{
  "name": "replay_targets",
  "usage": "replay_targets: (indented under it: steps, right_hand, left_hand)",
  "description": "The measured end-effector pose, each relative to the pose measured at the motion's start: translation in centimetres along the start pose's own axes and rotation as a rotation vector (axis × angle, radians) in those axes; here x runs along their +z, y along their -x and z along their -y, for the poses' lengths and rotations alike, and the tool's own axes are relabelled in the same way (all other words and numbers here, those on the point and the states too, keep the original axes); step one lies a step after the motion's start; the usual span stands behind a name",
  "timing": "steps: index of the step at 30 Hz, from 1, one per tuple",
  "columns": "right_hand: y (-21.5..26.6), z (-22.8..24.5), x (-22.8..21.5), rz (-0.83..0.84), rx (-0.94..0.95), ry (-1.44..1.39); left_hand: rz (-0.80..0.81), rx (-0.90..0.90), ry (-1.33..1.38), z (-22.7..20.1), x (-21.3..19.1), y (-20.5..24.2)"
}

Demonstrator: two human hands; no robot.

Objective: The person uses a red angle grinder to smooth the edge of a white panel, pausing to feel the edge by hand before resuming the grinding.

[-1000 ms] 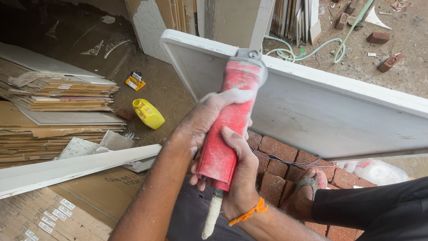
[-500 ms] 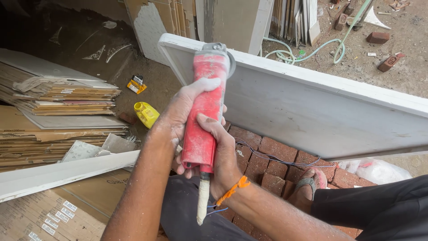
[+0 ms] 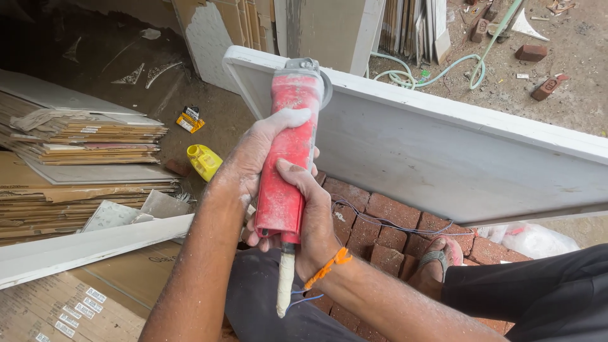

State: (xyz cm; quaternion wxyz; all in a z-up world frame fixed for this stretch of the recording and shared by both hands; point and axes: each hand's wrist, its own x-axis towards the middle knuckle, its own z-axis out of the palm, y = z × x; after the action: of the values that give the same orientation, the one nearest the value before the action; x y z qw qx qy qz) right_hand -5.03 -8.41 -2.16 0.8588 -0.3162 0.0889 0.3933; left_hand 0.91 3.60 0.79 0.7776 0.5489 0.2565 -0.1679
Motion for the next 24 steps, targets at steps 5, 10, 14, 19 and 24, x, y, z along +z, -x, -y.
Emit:
replay_targets:
  steps: [5, 10, 14, 19, 24]
  right_hand:
    - [1.0, -0.8, 0.1, -0.011, -0.047, -0.092]
    - [0.3, 0.4, 0.3, -0.012, -0.034, 0.008]
    - [0.7, -0.3, 0.2, -0.016, -0.037, -0.038]
    - [0.4, -0.5, 0.4, -0.033, -0.044, -0.043]
    - [0.9, -0.4, -0.1, -0.022, -0.01, -0.053]
  left_hand:
    - [0.09, -0.036, -0.029, 0.8, 0.7, 0.2]
    - [0.079, -0.01, 0.02, 0.1, 0.1, -0.7]
    - [0.096, -0.015, -0.009, 0.7, 0.1, -0.6]
    - [0.046, -0.05, 0.0, 0.2, 0.2, 0.4]
    - [0.037, -0.018, -0.04, 0.6, 0.7, 0.4]
